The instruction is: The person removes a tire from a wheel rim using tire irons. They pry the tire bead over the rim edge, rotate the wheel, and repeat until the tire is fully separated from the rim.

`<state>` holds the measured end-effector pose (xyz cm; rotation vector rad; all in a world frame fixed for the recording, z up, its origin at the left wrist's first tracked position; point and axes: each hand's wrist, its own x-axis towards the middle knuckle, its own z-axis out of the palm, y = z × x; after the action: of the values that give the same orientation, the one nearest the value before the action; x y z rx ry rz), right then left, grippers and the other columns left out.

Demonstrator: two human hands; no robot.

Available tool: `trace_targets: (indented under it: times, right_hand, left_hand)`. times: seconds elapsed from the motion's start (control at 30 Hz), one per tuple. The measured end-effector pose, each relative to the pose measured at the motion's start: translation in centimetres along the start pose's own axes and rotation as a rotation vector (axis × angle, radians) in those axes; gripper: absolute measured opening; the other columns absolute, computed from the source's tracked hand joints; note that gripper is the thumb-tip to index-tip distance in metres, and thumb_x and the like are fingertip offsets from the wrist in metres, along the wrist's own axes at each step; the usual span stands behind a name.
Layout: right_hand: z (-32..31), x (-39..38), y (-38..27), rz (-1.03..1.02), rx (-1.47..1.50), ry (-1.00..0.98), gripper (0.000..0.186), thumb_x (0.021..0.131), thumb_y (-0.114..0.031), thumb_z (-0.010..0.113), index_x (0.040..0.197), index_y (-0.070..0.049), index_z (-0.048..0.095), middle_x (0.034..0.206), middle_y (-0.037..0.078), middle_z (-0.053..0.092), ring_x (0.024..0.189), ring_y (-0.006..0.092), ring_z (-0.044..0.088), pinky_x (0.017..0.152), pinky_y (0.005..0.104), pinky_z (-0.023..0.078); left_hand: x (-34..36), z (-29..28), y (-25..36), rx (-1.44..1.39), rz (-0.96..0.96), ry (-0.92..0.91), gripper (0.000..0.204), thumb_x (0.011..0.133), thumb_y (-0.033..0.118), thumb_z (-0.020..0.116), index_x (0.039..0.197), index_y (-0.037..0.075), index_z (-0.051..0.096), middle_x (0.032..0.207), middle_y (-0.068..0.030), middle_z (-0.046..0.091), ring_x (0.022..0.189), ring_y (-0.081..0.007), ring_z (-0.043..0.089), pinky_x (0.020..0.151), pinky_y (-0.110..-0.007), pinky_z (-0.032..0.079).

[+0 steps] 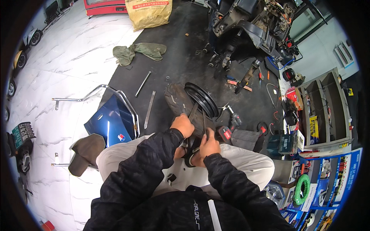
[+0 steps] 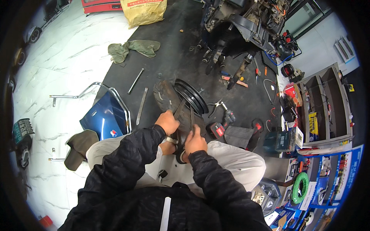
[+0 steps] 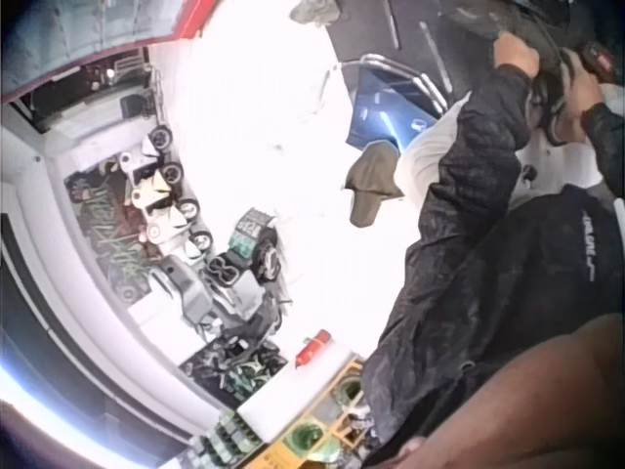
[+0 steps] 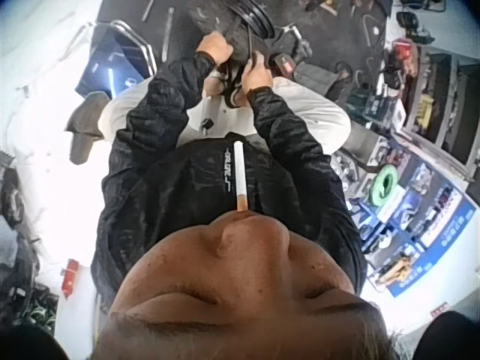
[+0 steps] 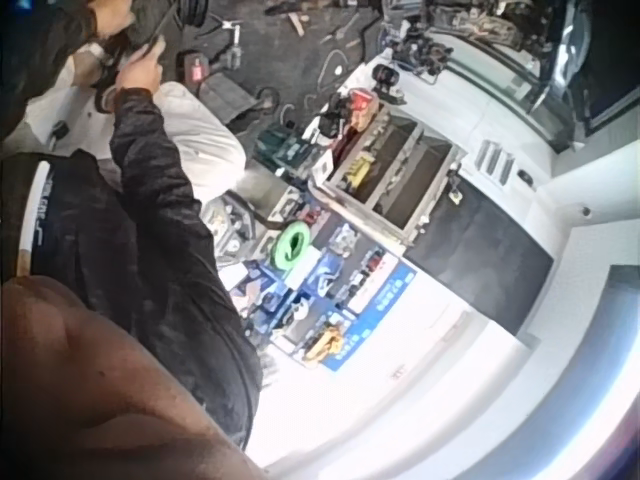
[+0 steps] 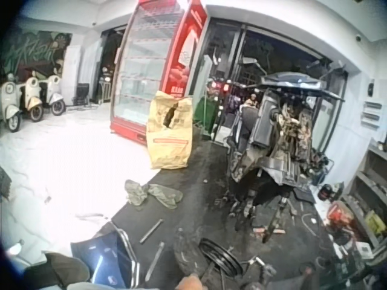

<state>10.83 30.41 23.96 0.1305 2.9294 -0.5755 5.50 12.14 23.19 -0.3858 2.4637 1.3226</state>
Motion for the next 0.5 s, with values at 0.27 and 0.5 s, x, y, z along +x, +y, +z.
trace_targets:
  times: [0.27, 0.5]
  right_hand:
    - [5.1, 2.6, -0.4, -0.145, -0.217, -0.309, 0.047, 0.106, -0.037, 0.055, 0.152, -0.028, 0.052, 0.095, 0.028, 0.077, 0.09, 0.0518, 0.074, 0.083, 0.0605, 0.058]
    - [6.8, 2.0, 2.9, -0.159, -0.16, -0.269, 0.046, 0.109, -0.037, 0.053, 0.152, -0.021, 0.053, 0.085, 0.027, 0.076, 0.08, 0.0497, 0.074, 0.076, 0.0593, 0.058]
  left_hand:
    - [3.9, 2.7, -10.1, 0.018, -0.141, 0.186, 0.046, 0.086, 0.02, 0.07, 0.119, -0.011, 0.065, 0.111, -0.0379, 0.071, 0.111, -0.0532, 0.068, 0.101, -0.057, 0.054]
    - [3.2, 3.6, -13.5, 0.11, -0.134, 0.074, 0.061, 0.098, 0.049, 0.069, 0.123, -0.007, 0.064, 0.113, -0.0357, 0.072, 0.111, -0.0532, 0.068, 0.098, -0.056, 0.055]
